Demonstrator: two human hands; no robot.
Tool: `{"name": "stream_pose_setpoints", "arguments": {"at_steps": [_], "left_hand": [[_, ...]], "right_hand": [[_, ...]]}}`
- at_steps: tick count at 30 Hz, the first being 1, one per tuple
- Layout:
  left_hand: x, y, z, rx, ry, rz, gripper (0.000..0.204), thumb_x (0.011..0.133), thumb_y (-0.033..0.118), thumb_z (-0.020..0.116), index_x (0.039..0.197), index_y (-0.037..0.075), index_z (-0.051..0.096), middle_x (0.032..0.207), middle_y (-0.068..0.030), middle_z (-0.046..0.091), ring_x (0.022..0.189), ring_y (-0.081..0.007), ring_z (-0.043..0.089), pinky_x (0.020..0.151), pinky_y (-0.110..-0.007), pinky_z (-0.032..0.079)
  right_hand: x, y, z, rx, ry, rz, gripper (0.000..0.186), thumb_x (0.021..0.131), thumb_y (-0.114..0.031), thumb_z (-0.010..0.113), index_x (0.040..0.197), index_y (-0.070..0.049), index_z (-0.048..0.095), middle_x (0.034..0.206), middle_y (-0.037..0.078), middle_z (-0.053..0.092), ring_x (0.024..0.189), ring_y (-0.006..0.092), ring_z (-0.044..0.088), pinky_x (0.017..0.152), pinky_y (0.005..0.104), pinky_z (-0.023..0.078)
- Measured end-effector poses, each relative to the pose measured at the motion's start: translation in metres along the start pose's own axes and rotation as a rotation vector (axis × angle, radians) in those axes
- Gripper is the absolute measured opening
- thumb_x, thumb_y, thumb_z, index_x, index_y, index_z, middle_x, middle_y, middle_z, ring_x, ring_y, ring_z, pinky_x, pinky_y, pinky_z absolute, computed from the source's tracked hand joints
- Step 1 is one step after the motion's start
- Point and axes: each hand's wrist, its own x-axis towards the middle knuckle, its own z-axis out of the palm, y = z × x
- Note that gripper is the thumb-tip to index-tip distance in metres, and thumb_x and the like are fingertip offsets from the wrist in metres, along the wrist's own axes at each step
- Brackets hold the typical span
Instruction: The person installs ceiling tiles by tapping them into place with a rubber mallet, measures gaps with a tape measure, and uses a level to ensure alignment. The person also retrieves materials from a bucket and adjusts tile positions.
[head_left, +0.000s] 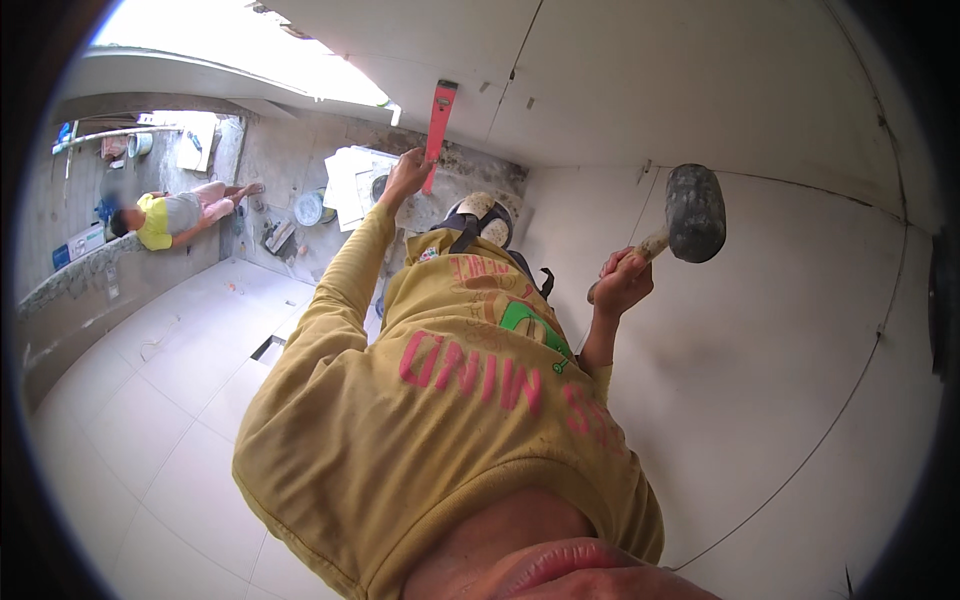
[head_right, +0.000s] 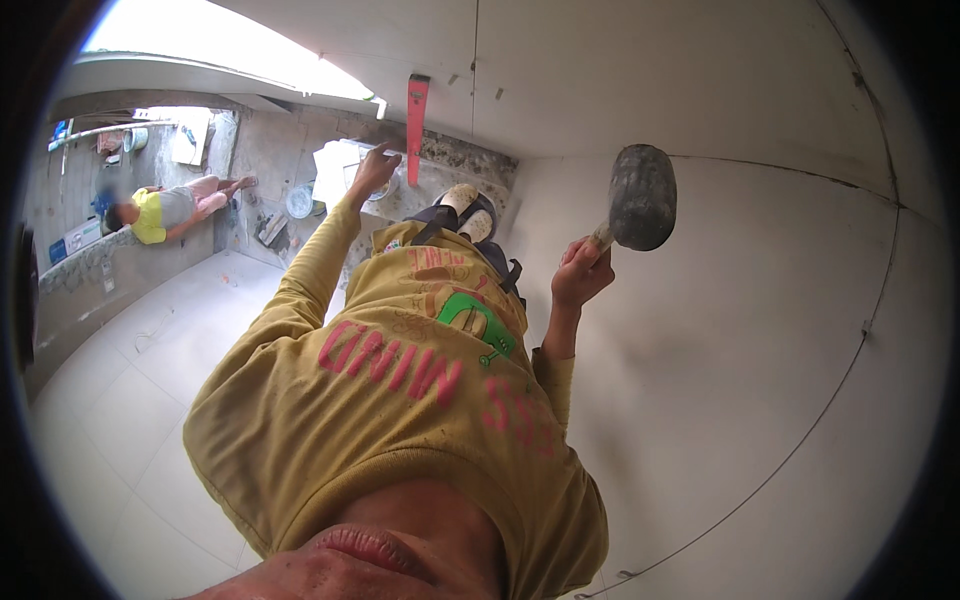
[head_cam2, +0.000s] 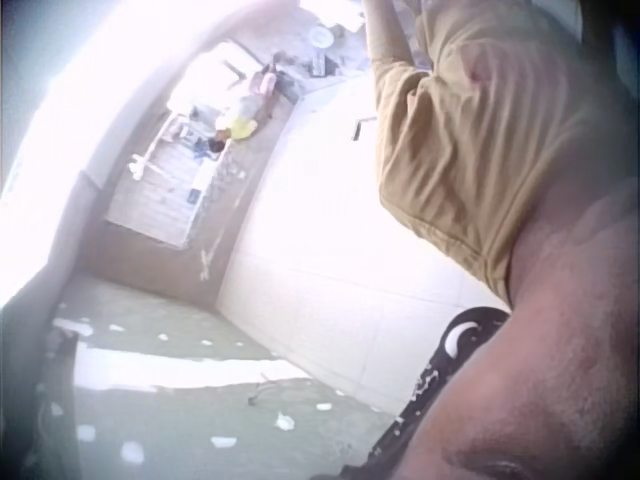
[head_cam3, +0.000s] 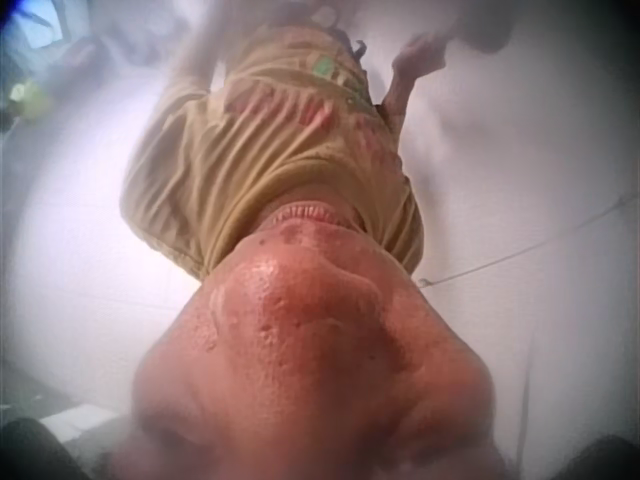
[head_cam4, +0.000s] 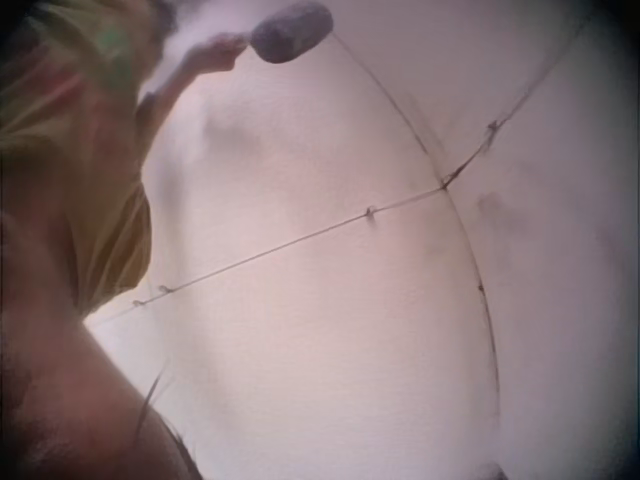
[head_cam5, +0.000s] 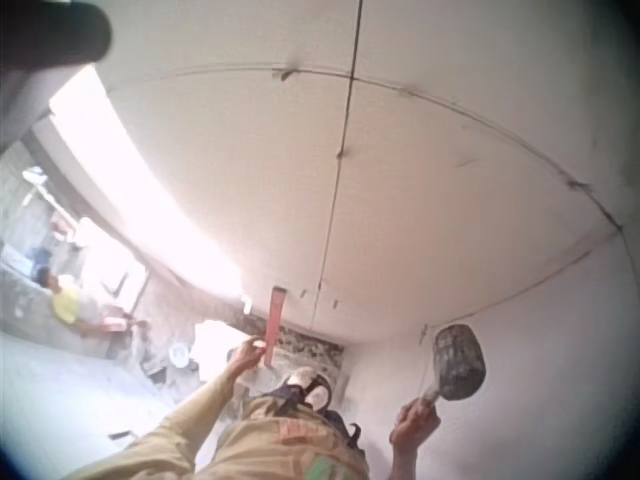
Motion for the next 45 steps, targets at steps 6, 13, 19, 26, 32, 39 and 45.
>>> {"name": "stream_pose_setpoints", "arguments": {"at_steps": [6, 13, 19, 26, 32, 39, 45], "left_hand": [[0.032, -0.037, 0.022, 0.114, 0.168, 0.581, 0.042, 0.094, 0.029, 0.065, 0.129, 0.004, 0.066, 0.122, -0.0239, 0.067, 0.117, -0.0436, 0.061, 0.099, -0.050, 0.050], [-0.057, 0.188, -0.054, 0.111, -0.022, 0.557, 0.046, 0.089, 0.035, 0.073, 0.124, 0.005, 0.070, 0.091, -0.0184, 0.076, 0.089, -0.0345, 0.074, 0.082, -0.045, 0.058], [-0.115, 0.304, -0.105, -0.008, 0.159, 1.047, 0.029, 0.092, 0.013, 0.072, 0.119, 0.004, 0.072, 0.078, -0.0126, 0.066, 0.068, -0.0268, 0.065, 0.065, -0.039, 0.053], [-0.156, 0.420, -0.135, 0.053, 0.487, 1.656, 0.046, 0.086, -0.009, 0.063, 0.131, 0.000, 0.066, 0.084, -0.0083, 0.061, 0.071, -0.0206, 0.061, 0.062, -0.035, 0.051], [-0.166, 0.490, -0.129, 0.488, 0.664, 1.722, 0.059, 0.080, -0.006, 0.064, 0.138, 0.004, 0.062, 0.082, -0.0036, 0.055, 0.068, -0.0180, 0.054, 0.058, -0.031, 0.047], [-0.167, 0.556, -0.110, 0.958, 1.031, 1.883, 0.053, 0.081, 0.008, 0.073, 0.134, 0.010, 0.066, 0.086, 0.0002, 0.053, 0.075, -0.0155, 0.052, 0.059, -0.030, 0.039], [-0.183, 0.635, -0.112, 0.610, 1.046, 2.153, 0.037, 0.084, 0.014, 0.071, 0.120, 0.017, 0.072, 0.088, 0.0022, 0.053, 0.082, -0.0156, 0.052, 0.066, -0.033, 0.040]], "right_hand": [[0.003, -0.002, 0.004, -0.130, 0.086, -0.052, 0.053, 0.105, -0.047, 0.050, 0.075, -0.003, 0.057, 0.054, 0.006, 0.054, 0.047, 0.0164, 0.056, 0.047, 0.0357, 0.043], [0.039, -0.027, 0.013, 0.102, 0.210, -0.228, 0.066, 0.100, -0.068, 0.047, 0.079, -0.006, 0.052, 0.056, -0.001, 0.048, 0.046, 0.0077, 0.047, 0.042, 0.0267, 0.036], [0.059, -0.056, 0.011, 0.212, 0.260, -0.247, 0.066, 0.100, -0.068, 0.048, 0.084, -0.005, 0.054, 0.057, 0.000, 0.050, 0.047, 0.0107, 0.050, 0.044, 0.0300, 0.039], [0.033, -0.004, 0.001, 0.059, 0.224, -0.195, 0.060, 0.101, -0.059, 0.052, 0.087, -0.001, 0.058, 0.058, 0.010, 0.055, 0.053, 0.0244, 0.061, 0.052, 0.0398, 0.046], [-0.001, -0.006, 0.000, -0.069, 0.219, -0.043, 0.048, 0.098, -0.048, 0.059, 0.094, 0.000, 0.063, 0.063, 0.016, 0.062, 0.061, 0.0373, 0.068, 0.058, 0.0445, 0.051], [-0.006, 0.019, -0.009, -0.006, 0.296, -0.098, 0.056, 0.099, -0.058, 0.058, 0.092, -0.002, 0.062, 0.061, 0.014, 0.060, 0.060, 0.0379, 0.067, 0.056, 0.0444, 0.051], [0.003, 0.022, -0.017, 0.024, 0.259, -0.099, 0.057, 0.099, -0.059, 0.057, 0.090, -0.002, 0.062, 0.060, 0.014, 0.059, 0.057, 0.0379, 0.065, 0.055, 0.0436, 0.050]]}}
